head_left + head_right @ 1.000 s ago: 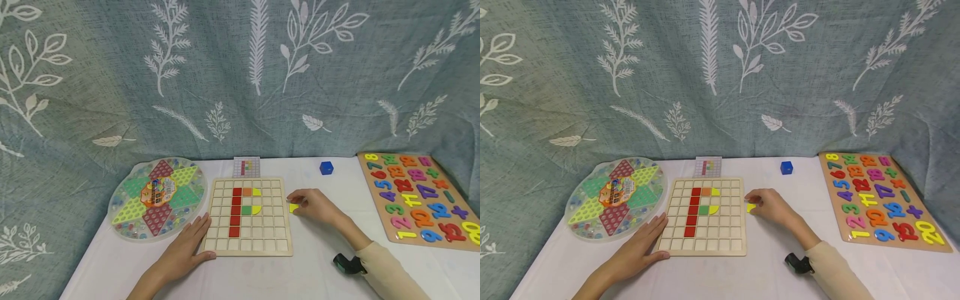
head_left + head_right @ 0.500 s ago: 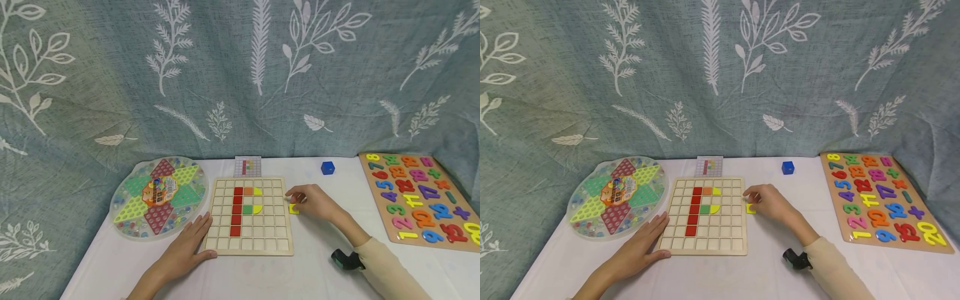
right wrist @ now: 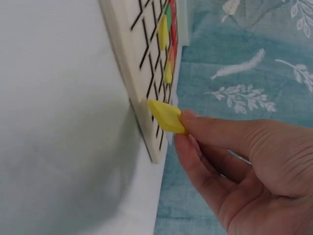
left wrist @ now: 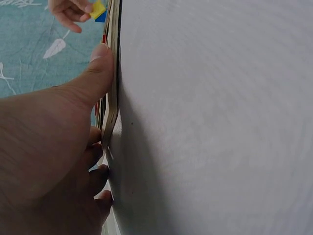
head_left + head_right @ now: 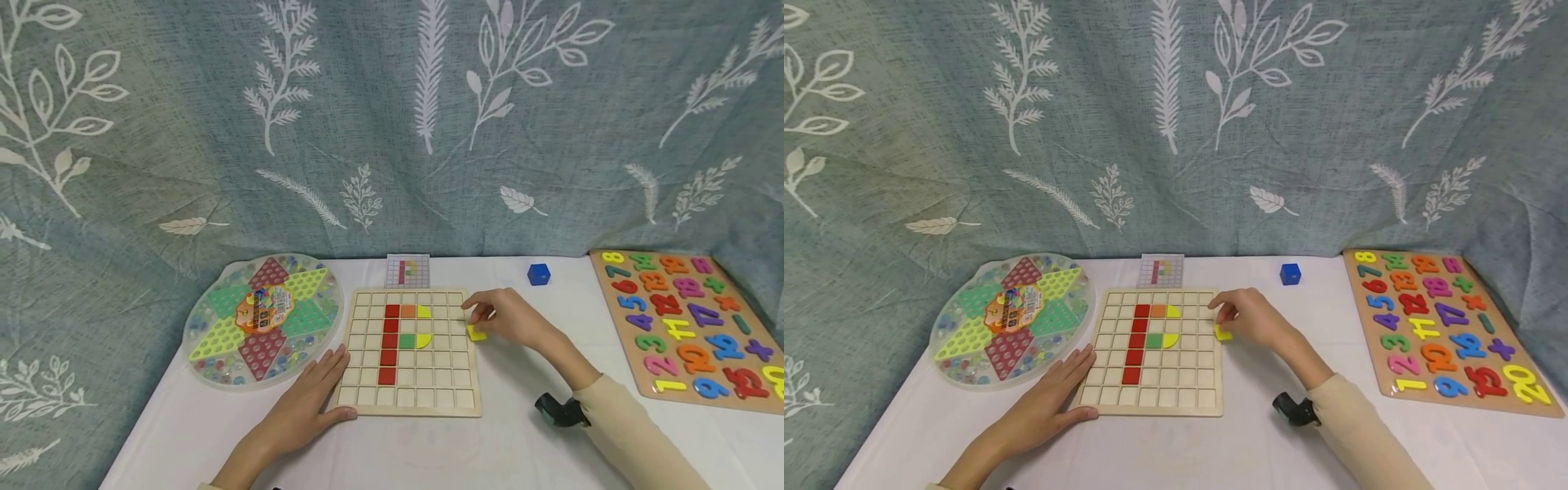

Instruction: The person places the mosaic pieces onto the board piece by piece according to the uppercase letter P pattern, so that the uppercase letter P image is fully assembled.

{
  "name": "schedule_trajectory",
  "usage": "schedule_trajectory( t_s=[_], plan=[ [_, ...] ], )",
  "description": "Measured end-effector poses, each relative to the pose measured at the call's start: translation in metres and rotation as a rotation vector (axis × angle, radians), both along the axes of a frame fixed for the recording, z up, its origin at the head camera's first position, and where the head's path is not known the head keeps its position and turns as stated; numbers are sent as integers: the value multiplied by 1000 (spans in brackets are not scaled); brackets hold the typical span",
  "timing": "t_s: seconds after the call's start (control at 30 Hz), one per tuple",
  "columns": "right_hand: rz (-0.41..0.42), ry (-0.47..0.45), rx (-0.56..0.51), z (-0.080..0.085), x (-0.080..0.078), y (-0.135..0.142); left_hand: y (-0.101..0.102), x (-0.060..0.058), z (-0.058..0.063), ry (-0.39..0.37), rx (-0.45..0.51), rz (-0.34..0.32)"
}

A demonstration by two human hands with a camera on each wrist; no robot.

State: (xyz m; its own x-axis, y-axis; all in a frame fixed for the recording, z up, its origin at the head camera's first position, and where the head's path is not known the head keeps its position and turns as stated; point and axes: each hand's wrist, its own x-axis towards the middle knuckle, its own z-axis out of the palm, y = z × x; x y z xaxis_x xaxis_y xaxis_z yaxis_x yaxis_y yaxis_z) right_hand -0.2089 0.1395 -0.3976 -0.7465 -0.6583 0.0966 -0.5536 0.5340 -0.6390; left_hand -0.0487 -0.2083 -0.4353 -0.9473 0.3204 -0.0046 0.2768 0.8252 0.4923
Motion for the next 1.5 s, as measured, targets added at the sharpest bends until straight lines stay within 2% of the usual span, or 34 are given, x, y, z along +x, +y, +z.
schedule_trajectory(
  t_s=[0.2, 0.47, 0.67, 0.93, 1.2, 1.5],
  plan=[
    [-9, 19, -13, 2, -2, -9, 0, 0, 1, -3, -2, 4],
    [-67, 48, -154, -11, -1, -32, 0, 0, 0, 7, -4, 1],
    [-84, 78, -211, -16, 2, -48, 0, 1, -2, -4, 4, -2],
    [-78, 23, -263, -20, -1, -59, 0, 1, 0, 0, 3, 1],
    [-43, -2, -259, -30, -4, -64, 0, 0, -1, -13, 9, -3],
    [-30, 4, -223, -32, -6, -69, -1, -1, -1, 3, 0, -3]
  ],
)
